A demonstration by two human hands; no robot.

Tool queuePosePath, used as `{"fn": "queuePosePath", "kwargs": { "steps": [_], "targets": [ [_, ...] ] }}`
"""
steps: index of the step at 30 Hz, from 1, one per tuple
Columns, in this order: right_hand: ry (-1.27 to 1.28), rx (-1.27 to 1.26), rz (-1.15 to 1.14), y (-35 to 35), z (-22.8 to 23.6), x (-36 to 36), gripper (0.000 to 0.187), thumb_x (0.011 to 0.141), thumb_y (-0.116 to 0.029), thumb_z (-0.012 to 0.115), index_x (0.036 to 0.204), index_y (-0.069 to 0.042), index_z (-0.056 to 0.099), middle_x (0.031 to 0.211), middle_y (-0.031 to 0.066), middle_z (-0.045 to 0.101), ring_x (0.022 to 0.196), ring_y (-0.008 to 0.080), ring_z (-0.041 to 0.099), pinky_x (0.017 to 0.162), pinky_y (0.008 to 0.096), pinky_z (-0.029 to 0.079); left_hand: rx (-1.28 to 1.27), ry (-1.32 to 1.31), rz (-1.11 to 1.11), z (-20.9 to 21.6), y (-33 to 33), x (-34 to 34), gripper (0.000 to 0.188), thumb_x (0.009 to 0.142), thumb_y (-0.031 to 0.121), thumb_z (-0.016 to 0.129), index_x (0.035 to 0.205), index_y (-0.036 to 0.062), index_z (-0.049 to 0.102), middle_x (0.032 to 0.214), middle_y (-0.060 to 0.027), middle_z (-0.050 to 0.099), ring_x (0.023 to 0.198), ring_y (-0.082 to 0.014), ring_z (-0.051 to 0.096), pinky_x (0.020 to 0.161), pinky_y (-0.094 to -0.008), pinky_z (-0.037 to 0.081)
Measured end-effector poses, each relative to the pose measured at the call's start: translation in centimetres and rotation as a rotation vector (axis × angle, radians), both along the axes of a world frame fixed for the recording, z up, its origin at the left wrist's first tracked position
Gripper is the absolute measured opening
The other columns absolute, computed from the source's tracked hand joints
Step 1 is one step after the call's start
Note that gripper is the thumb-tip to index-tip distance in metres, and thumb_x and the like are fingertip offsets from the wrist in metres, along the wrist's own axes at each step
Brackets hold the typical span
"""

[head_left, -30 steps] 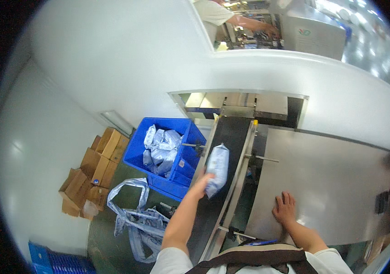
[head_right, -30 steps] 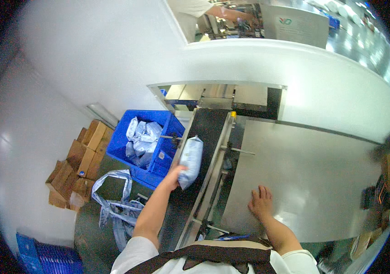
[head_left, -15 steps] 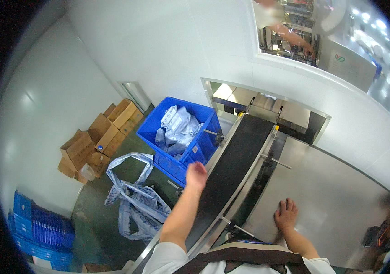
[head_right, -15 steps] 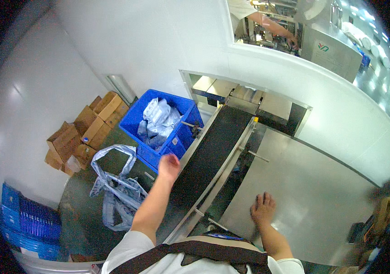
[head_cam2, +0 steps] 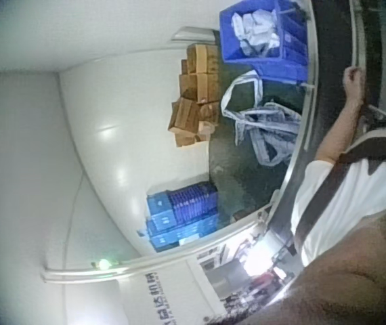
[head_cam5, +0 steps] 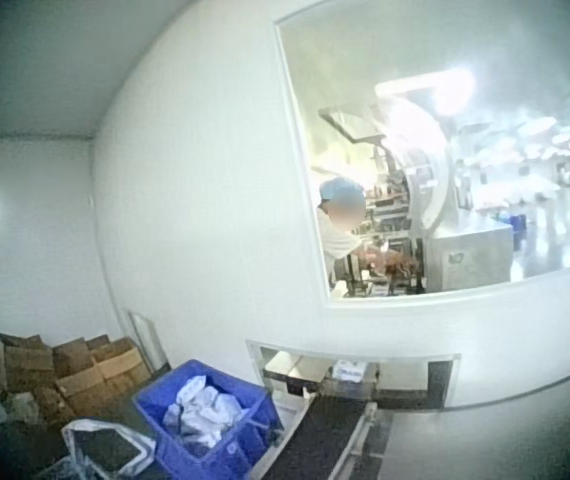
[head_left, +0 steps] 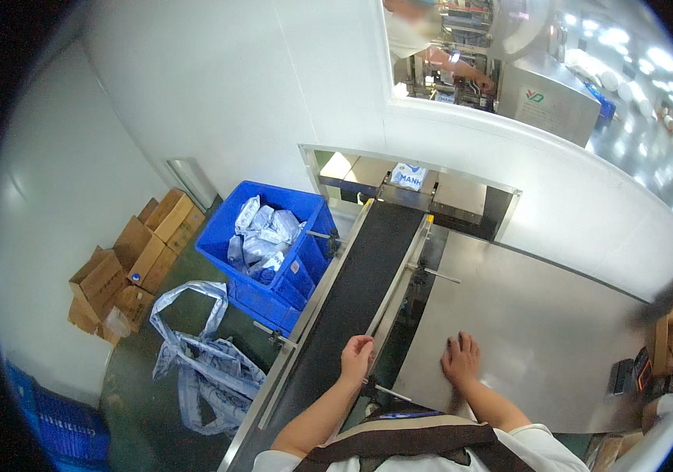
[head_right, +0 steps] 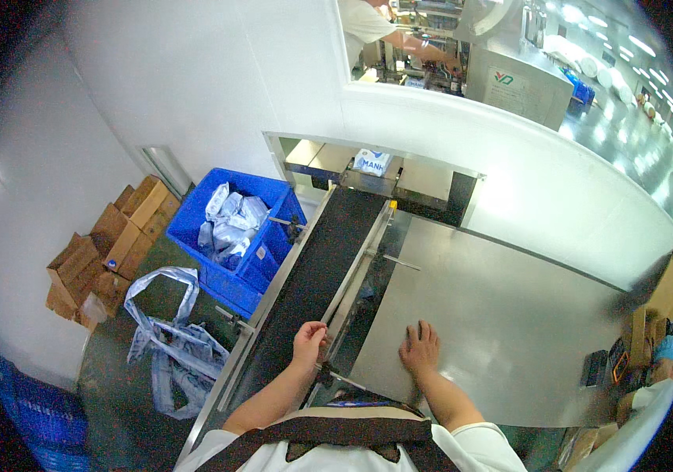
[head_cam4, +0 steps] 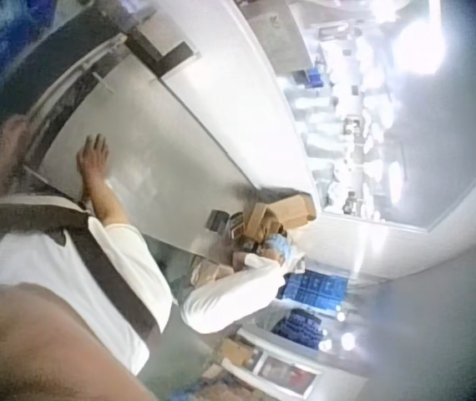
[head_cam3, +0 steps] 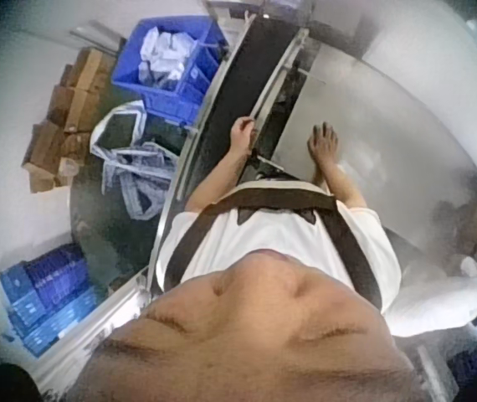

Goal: The person places white packages onto a conveyor belt and then transfers them into a blue plastic bin. The person handles the packages by hand, moving them from the moving belt into the stationary bin.

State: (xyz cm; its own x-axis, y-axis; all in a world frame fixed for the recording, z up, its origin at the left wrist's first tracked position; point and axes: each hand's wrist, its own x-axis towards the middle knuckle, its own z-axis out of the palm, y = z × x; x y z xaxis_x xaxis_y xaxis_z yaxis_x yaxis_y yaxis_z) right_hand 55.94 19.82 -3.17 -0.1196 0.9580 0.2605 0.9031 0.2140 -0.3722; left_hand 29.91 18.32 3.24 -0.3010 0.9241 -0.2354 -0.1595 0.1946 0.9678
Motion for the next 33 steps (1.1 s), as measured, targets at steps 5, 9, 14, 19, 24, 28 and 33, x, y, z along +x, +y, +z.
{"fn": "queuePosePath", "kwargs": {
  "steps": [5, 9, 14, 19, 24, 28, 33],
  "targets": [
    [-0.024, -0.021, -0.012, -0.1, 0.4, -0.1, 0.039, 0.071, -0.021, 0.056, 0.109, -0.010, 0.053, 0.124, 0.0156, 0.041, 0.116, 0.0370, 0.036, 0.096, 0.0482, 0.030, -0.007, 0.093, -0.007, 0.1, -0.2, -1.0, 0.011, 0.084, 0.008, 0.056, 0.095, 0.0048, 0.058, 0.081, 0.0007, 0.057, 0.069, -0.0063, 0.051, 0.062, -0.0204, 0.042],
    [-0.029, -0.006, -0.012, 0.0, -0.3, -0.2, 0.040, 0.071, -0.021, 0.056, 0.109, -0.010, 0.052, 0.124, 0.0161, 0.041, 0.116, 0.0368, 0.036, 0.095, 0.0485, 0.031, 0.023, 0.098, -0.006, -0.1, 0.7, -0.5, 0.011, 0.085, 0.009, 0.055, 0.095, 0.0045, 0.058, 0.081, 0.0005, 0.057, 0.069, -0.0066, 0.051, 0.062, -0.0206, 0.042],
    [-0.022, -0.009, -0.018, 0.1, 0.1, -0.1, 0.040, 0.071, -0.021, 0.057, 0.109, -0.011, 0.052, 0.123, 0.0159, 0.041, 0.116, 0.0365, 0.036, 0.095, 0.0484, 0.030, -0.018, 0.121, -0.110, 0.5, 2.8, -0.1, 0.010, 0.088, 0.009, 0.051, 0.096, 0.0045, 0.055, 0.086, -0.0002, 0.055, 0.076, -0.0080, 0.051, 0.067, -0.0226, 0.043],
    [-0.013, -0.019, -0.029, 0.1, -0.2, 0.0, 0.041, 0.070, -0.022, 0.058, 0.109, -0.012, 0.052, 0.124, 0.0158, 0.041, 0.116, 0.0362, 0.036, 0.094, 0.0481, 0.031, -0.010, 0.196, -0.122, 0.9, 6.0, 0.3, 0.011, 0.087, 0.009, 0.053, 0.096, 0.0044, 0.056, 0.087, -0.0005, 0.055, 0.077, -0.0090, 0.051, 0.068, -0.0238, 0.043],
    [-0.011, -0.026, -0.013, 0.2, 0.0, 0.2, 0.041, 0.069, -0.021, 0.058, 0.109, -0.012, 0.052, 0.124, 0.0161, 0.041, 0.116, 0.0361, 0.036, 0.094, 0.0482, 0.031, 0.247, 0.534, -0.081, -1.4, 10.6, -0.9, 0.017, 0.080, 0.009, 0.061, 0.096, 0.0050, 0.057, 0.095, -0.0048, 0.054, 0.086, -0.0138, 0.050, 0.075, -0.0271, 0.041],
    [-0.002, -0.039, -0.011, 0.3, 0.1, 0.2, 0.042, 0.069, -0.020, 0.058, 0.109, -0.012, 0.052, 0.125, 0.0162, 0.040, 0.116, 0.0363, 0.036, 0.094, 0.0489, 0.031, 0.450, 1.081, -0.057, 0.9, 15.4, -1.5, 0.031, 0.073, 0.013, 0.066, 0.101, 0.0057, 0.054, 0.109, -0.0112, 0.051, 0.100, -0.0268, 0.047, 0.086, -0.0384, 0.037],
    [-0.010, -0.037, -0.001, 0.4, 0.3, 0.1, 0.042, 0.069, -0.021, 0.058, 0.109, -0.012, 0.052, 0.125, 0.0163, 0.039, 0.117, 0.0359, 0.035, 0.094, 0.0491, 0.030, 0.237, 1.293, -0.079, 2.2, 18.9, -1.7, 0.066, 0.068, 0.032, 0.071, 0.121, 0.0039, 0.044, 0.126, -0.0275, 0.035, 0.118, -0.0448, 0.030, 0.099, -0.0490, 0.026]
  ]
}}
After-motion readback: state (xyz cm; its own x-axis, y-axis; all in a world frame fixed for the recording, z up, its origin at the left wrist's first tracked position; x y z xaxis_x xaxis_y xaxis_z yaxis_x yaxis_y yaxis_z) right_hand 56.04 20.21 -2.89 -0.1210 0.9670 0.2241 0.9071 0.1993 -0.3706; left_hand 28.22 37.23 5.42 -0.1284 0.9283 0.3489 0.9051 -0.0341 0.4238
